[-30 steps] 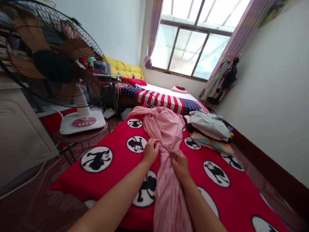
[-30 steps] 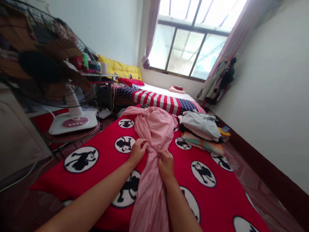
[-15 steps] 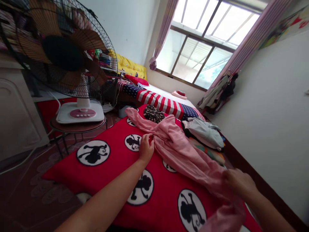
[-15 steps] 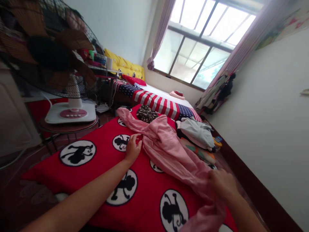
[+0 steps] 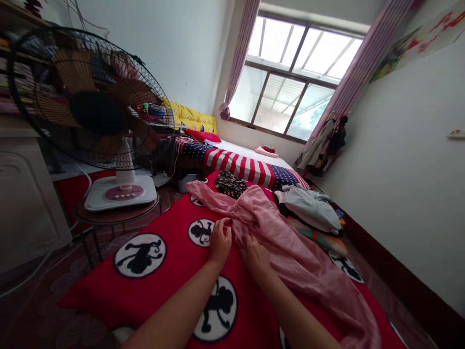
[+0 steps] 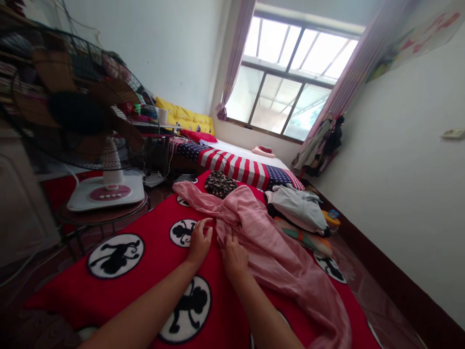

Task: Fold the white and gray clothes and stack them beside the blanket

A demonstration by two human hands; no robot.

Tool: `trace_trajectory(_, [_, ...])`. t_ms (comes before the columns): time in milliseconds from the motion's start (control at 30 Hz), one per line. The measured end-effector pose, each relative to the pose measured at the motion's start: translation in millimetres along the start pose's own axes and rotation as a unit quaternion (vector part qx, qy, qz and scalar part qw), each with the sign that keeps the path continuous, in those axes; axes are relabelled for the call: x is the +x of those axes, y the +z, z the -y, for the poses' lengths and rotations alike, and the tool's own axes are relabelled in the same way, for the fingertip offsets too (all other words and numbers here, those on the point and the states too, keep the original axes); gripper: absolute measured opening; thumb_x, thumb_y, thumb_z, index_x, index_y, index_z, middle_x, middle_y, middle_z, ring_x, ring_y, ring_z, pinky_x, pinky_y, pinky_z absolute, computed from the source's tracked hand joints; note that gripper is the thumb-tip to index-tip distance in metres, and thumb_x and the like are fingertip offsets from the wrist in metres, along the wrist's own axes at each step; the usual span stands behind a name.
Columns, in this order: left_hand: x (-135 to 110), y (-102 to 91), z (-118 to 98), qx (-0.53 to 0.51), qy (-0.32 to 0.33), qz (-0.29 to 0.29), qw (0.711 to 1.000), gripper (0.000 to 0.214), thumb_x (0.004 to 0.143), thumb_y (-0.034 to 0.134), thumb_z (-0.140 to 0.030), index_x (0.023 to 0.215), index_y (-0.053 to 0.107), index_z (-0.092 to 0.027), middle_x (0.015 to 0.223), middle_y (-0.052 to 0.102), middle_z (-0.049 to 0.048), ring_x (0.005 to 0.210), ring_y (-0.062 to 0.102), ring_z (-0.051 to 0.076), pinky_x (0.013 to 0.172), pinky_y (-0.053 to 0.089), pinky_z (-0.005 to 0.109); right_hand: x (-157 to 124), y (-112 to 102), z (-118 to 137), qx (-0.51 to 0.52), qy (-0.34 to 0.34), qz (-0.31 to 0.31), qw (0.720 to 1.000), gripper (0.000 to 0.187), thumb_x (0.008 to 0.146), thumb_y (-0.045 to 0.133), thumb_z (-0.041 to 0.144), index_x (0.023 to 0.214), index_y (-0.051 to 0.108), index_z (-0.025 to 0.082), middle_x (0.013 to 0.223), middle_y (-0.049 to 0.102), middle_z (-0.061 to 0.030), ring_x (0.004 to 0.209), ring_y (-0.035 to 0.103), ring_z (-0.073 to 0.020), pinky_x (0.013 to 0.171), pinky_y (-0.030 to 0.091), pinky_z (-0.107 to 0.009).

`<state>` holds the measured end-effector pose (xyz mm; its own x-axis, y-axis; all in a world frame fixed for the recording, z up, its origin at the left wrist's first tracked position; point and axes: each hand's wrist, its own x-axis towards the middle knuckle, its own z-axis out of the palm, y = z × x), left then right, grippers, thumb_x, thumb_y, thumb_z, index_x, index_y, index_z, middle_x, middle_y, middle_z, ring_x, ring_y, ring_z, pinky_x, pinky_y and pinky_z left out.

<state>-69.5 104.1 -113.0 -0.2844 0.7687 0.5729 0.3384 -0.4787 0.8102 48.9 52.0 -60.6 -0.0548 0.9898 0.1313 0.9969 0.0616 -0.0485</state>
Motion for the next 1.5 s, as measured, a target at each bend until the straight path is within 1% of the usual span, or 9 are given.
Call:
trace_trajectory(200, [-2.2,-3.8,-12.0,0.009,0.050,0.040,0.998,0.043,0.082,0.052,-0.009,0.123,0.054,-0.022,0.116,0.057,0.0070,0.109,0.055,0.021,0.100,0.044,0.039,-31.6,-21.3,-30.7,0.090,-0.154,0.004,0.984,0.016,0.076,0.044,0.009,0.067,0.052,0.019,0.074,0.058,-0.0017,0.071,0.056,-0.0137,0.065,0.034,-0.024])
trace_trajectory(367, [-7.3,-5.0,-22.5,0.045,0.102,0.119,0.987,0.073,0.066,0.061,-0.002,0.134,0.051,-0.027,0.137,0.046,0.0069,0.126,0.043,0.026,0.109,0.034,0.043,-95.1,-48.7,-43.7,0.185,-0.241,0.055,0.951,0.020,0.061,0.042,0.003,0.060,0.031,0.019,0.074,0.049,0.0013,0.065,0.046,-0.0094,0.060,0.028,-0.023])
trace_trajectory(500, [-9.0,-4.3,-20.9,-0.051,0.026,0.157,0.986,0.044,0.063,0.062,-0.004,0.100,0.073,-0.026,0.107,0.067,0.0038,0.105,0.058,0.023,0.097,0.045,0.037,-129.4,-58.4,-54.7,0.185,-0.226,0.137,0.947,0.024,0.055,0.040,0.003,0.059,0.023,0.020,0.060,0.040,0.0047,0.056,0.038,-0.0080,0.055,0.023,-0.024])
trace_trajectory(733, [30.3,-27.8,14.4,-0.146,-0.137,-0.058,0.978,0.028,0.072,0.050,-0.020,0.089,0.071,-0.017,0.080,0.069,0.0042,0.071,0.062,0.019,0.069,0.051,0.030,-132.9,-77.0,-139.3,0.210,-0.042,-0.025,0.976,0.014,0.064,0.040,0.021,0.051,0.045,0.021,0.051,0.048,0.0017,0.051,0.048,-0.0133,0.051,0.035,-0.023])
trace_trajectory(867, [58.2,-64.8,40.4,-0.150,-0.207,-0.197,0.946,0.036,0.066,0.041,-0.018,0.093,0.064,-0.013,0.076,0.064,0.0024,0.065,0.058,0.015,0.063,0.048,0.025,-140.9,-79.9,-202.7,0.230,0.135,-0.174,0.948,0.020,0.063,0.047,0.032,0.060,0.063,0.021,0.055,0.059,-0.0013,0.063,0.061,-0.0223,0.058,0.045,-0.027])
trace_trajectory(1000, [79.9,-103.9,46.4,-0.132,-0.200,-0.209,0.948,0.036,0.064,0.041,-0.015,0.093,0.063,-0.013,0.079,0.063,0.0025,0.072,0.059,0.015,0.072,0.050,0.028,-147.9,-70.0,-230.0,0.250,0.279,-0.236,0.897,0.024,0.068,0.046,0.032,0.074,0.065,0.019,0.065,0.064,-0.0050,0.066,0.063,-0.0247,0.060,0.049,-0.032])
trace_trajectory(1200, [81.1,-126.1,4.8,0.047,0.016,-0.087,0.995,0.030,0.072,0.049,-0.013,0.097,0.067,-0.018,0.111,0.061,0.0076,0.107,0.054,0.023,0.101,0.038,0.038,-139.4,-69.6,-170.3,0.174,0.075,-0.368,0.910,0.027,0.077,0.047,0.027,0.100,0.059,0.021,0.121,0.057,-0.0104,0.107,0.057,-0.0263,0.083,0.049,-0.037])
trace_trajectory(1333, [48.6,-111.3,-19.3,0.146,0.185,0.166,0.958,0.032,0.080,0.054,-0.024,0.110,0.064,-0.022,0.116,0.062,0.0066,0.114,0.052,0.024,0.102,0.037,0.038,-130.8,-51.9,-120.6,0.127,-0.061,-0.160,0.977,0.042,0.072,0.056,0.024,0.115,0.060,0.025,0.128,0.056,-0.0081,0.120,0.050,-0.0277,0.102,0.039,-0.045])
trace_trajectory(1500, [24.2,-98.0,-17.4,0.203,0.194,0.375,0.884,0.048,0.067,0.056,-0.012,0.113,0.064,-0.022,0.106,0.064,0.0077,0.101,0.058,0.026,0.086,0.044,0.035,-122.0,-30.4,-103.9,0.157,-0.026,-0.027,0.987,0.051,0.073,0.045,0.015,0.121,0.061,0.019,0.121,0.064,-0.0099,0.110,0.058,-0.0262,0.096,0.043,-0.041])
